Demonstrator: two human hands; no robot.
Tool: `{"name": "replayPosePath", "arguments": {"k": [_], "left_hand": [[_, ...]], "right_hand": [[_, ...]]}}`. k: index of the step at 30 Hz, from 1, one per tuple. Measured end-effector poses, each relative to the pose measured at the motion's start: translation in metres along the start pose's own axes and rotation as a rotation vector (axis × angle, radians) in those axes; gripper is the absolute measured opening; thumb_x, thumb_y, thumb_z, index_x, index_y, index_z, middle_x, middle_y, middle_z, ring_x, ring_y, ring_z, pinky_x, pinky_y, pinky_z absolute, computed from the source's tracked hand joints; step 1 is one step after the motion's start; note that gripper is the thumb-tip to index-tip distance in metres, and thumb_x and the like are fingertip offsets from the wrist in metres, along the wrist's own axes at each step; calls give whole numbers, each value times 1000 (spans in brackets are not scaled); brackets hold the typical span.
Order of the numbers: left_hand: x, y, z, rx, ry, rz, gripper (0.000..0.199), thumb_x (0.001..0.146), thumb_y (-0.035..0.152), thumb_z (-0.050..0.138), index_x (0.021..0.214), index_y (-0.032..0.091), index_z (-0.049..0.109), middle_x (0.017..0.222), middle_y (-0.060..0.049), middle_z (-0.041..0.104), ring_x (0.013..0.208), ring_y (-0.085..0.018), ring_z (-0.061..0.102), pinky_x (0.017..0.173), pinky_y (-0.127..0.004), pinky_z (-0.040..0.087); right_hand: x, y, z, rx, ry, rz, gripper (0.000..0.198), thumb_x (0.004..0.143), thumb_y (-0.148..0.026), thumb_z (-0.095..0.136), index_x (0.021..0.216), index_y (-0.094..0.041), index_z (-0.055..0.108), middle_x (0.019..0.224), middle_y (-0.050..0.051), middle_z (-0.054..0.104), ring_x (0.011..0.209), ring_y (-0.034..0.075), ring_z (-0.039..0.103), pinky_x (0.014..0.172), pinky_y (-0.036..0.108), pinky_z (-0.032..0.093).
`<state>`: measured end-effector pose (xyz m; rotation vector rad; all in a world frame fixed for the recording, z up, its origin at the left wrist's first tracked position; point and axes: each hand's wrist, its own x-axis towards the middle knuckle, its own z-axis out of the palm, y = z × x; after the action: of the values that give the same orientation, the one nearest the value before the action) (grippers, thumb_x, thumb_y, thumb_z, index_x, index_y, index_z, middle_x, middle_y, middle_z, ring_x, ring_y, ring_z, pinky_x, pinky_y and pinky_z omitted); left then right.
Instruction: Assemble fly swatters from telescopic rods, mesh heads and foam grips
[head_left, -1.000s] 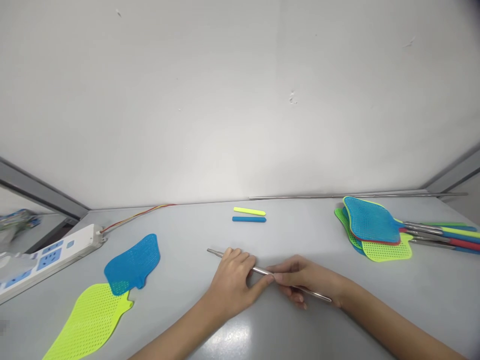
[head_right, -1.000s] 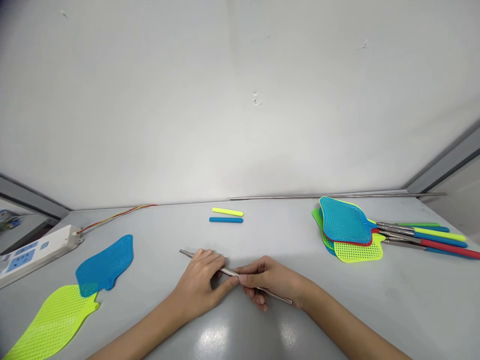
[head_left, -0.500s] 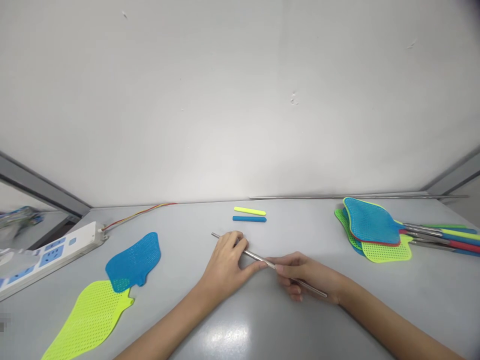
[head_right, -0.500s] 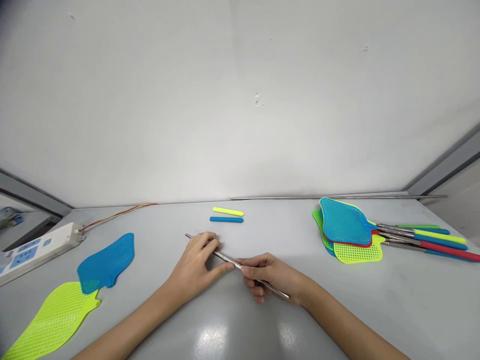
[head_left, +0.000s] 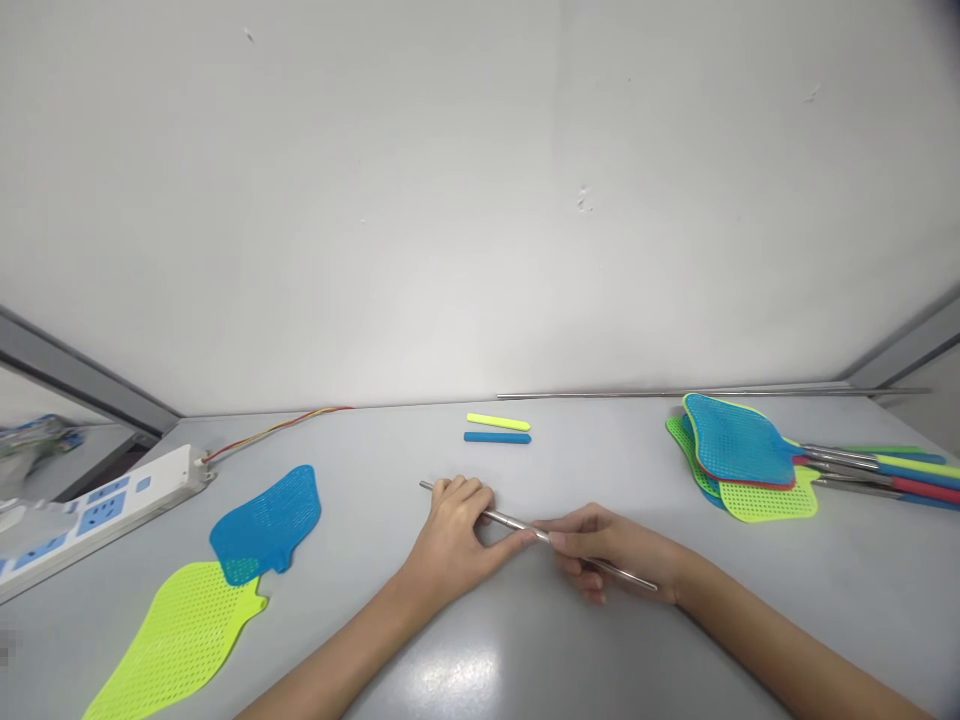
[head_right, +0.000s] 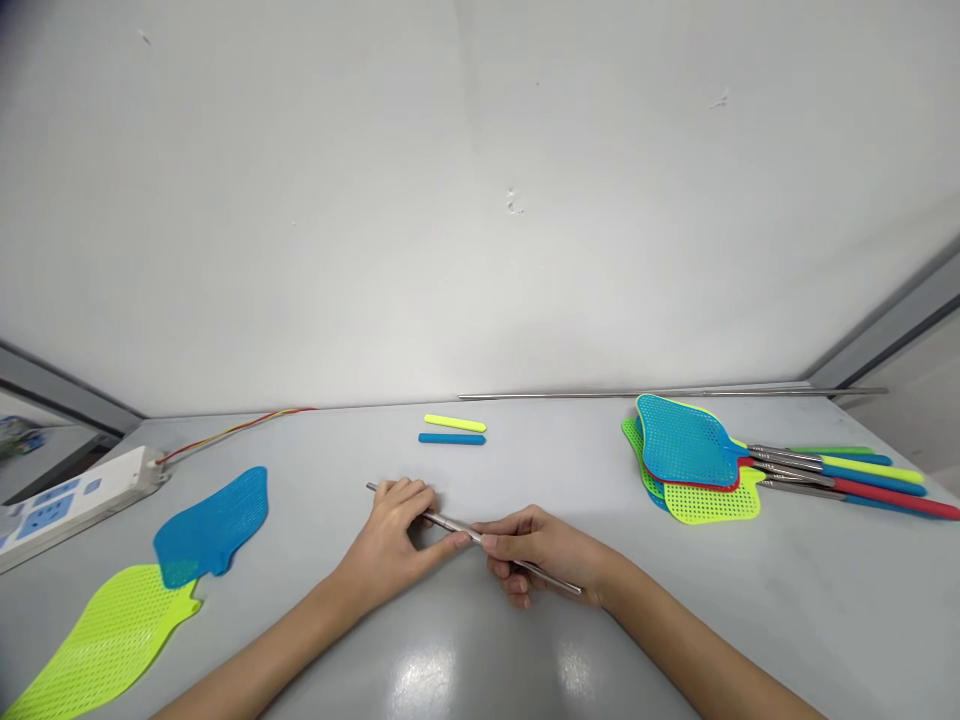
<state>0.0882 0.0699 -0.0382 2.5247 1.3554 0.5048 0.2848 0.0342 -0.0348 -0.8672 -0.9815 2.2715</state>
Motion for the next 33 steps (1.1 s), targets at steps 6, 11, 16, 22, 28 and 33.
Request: {"name": "replayPosePath", "arguments": {"k": [6,11,16,22,28,33], "left_hand": [[0,1,0,36,-60,21,35,68,48,48,54,17,39,57,2,43,61,-13,37,63,-29,27],[-1,4,-1,55,-94,30,32,72,40,45,51,16,37,54,2,44,60,-13,37,61,-29,24],[-3,7,0,40,-119,17,30,73,35,45,51,16,37,52,3,45,58,-12,37,59,-29,23],[-5,12,1,23,-122,1,29,74,33,43,51,16,39,51,3,46,57,-12,38,59,-30,23],[-8,16,0,0,-118,9,29,77,32,40,53,16,41,53,2,47,58,-12,39,59,-29,23],[-10,19,0,6,-137,17,32,81,34,34,55,16,39,55,2,46,58,-12,38,58,-29,22]], "right_hand": [[1,2,0,-36,-4,-22,26,72,-34,53,82,-11,58,57,-3,38,42,4,34,40,20,31],[1,1,3,-129,35,-28,27,70,-37,54,73,-10,57,56,-3,39,42,4,35,40,20,33],[-1,-1,3,-165,28,-26,28,70,-37,54,70,-10,58,51,-4,39,40,4,34,39,19,32],[-2,-2,1,-173,28,-12,26,71,-35,54,63,-11,56,49,-4,40,38,4,34,38,19,32],[-3,-4,0,-200,45,13,25,69,-35,55,63,-11,56,47,-4,41,38,4,35,37,19,31],[-2,-3,0,-195,41,14,26,70,-34,55,57,-11,52,47,-4,42,38,4,36,38,20,32]]}}
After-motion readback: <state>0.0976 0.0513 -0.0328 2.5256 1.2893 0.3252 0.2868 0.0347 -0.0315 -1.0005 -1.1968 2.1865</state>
